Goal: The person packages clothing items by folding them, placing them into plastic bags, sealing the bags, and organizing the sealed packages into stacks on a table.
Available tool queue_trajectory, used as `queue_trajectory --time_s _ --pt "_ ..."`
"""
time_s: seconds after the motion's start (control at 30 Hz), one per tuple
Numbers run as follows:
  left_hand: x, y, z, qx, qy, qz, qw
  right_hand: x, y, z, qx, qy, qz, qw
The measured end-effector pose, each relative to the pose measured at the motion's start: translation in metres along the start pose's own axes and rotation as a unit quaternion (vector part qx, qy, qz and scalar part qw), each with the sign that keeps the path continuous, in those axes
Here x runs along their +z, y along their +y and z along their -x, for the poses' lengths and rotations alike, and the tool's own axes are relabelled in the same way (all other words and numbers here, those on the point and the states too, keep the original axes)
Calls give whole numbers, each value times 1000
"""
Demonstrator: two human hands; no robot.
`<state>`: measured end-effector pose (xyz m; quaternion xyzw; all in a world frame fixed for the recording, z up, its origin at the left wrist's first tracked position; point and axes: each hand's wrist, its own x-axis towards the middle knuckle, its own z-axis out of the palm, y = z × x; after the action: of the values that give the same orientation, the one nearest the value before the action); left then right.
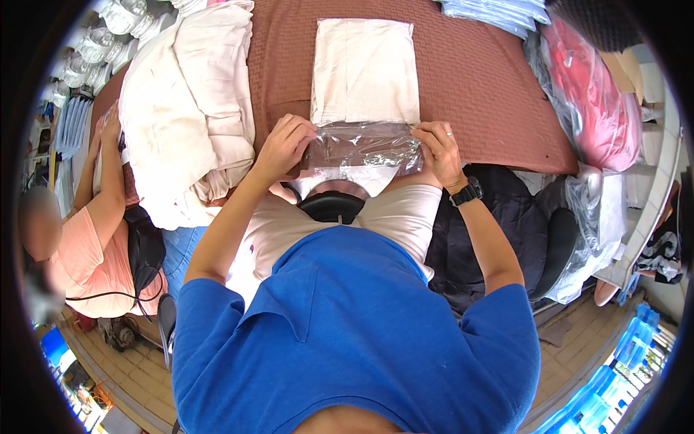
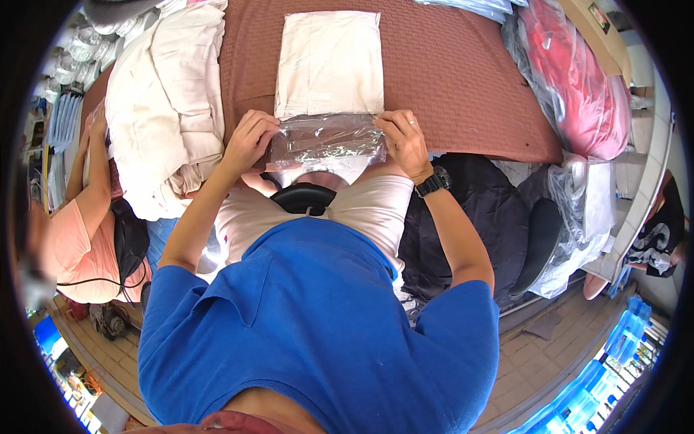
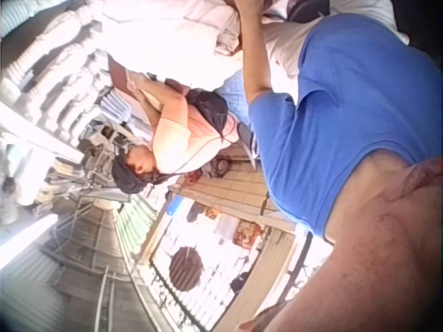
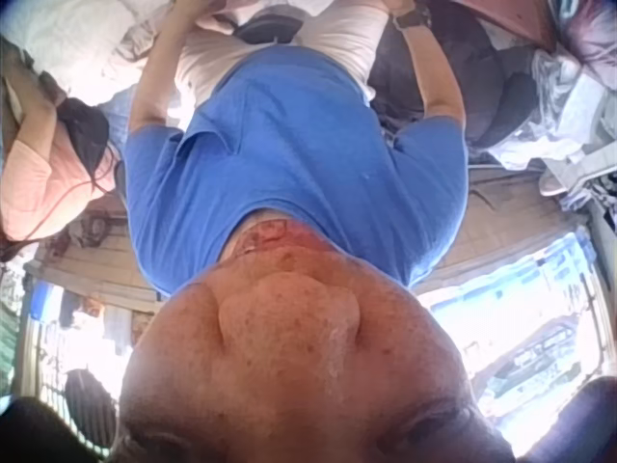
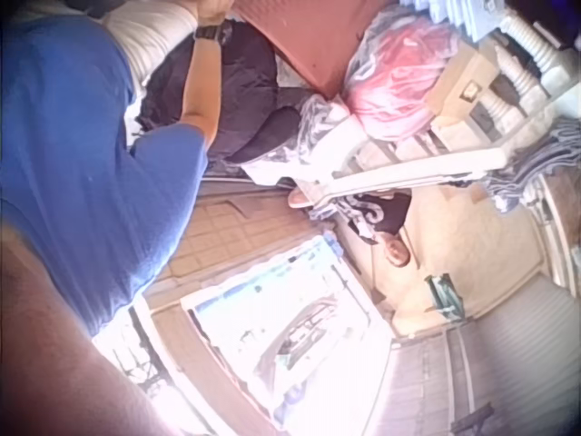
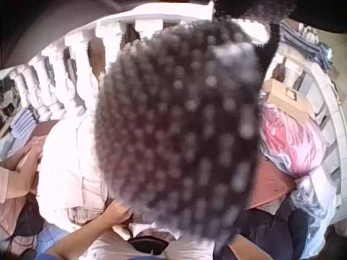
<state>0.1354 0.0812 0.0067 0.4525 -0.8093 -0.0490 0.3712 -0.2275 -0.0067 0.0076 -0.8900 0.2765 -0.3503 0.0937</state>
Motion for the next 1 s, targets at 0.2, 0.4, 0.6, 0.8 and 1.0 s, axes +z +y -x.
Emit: queue_trajectory --time_s 0.2,0.4,0.6,0.8,1.0 --pt "1 6 0 -23 73 19 997 4 2 2 17 -2 -8 1000" --pt "-3 7 -1 -56 30 7 998 4 -3 -2 32 14 -12 999" --pt "-2 9 -4 -48 61 32 996 2 -7 -2 40 10 -14 999" --pt "3 4 -1 -41 19 17 999 4 -10 -3 12 -3 20 1000" --pt "7 -4 -1 -14 16 10 1000 3 -3 -5 -14 -17 -8 1000"
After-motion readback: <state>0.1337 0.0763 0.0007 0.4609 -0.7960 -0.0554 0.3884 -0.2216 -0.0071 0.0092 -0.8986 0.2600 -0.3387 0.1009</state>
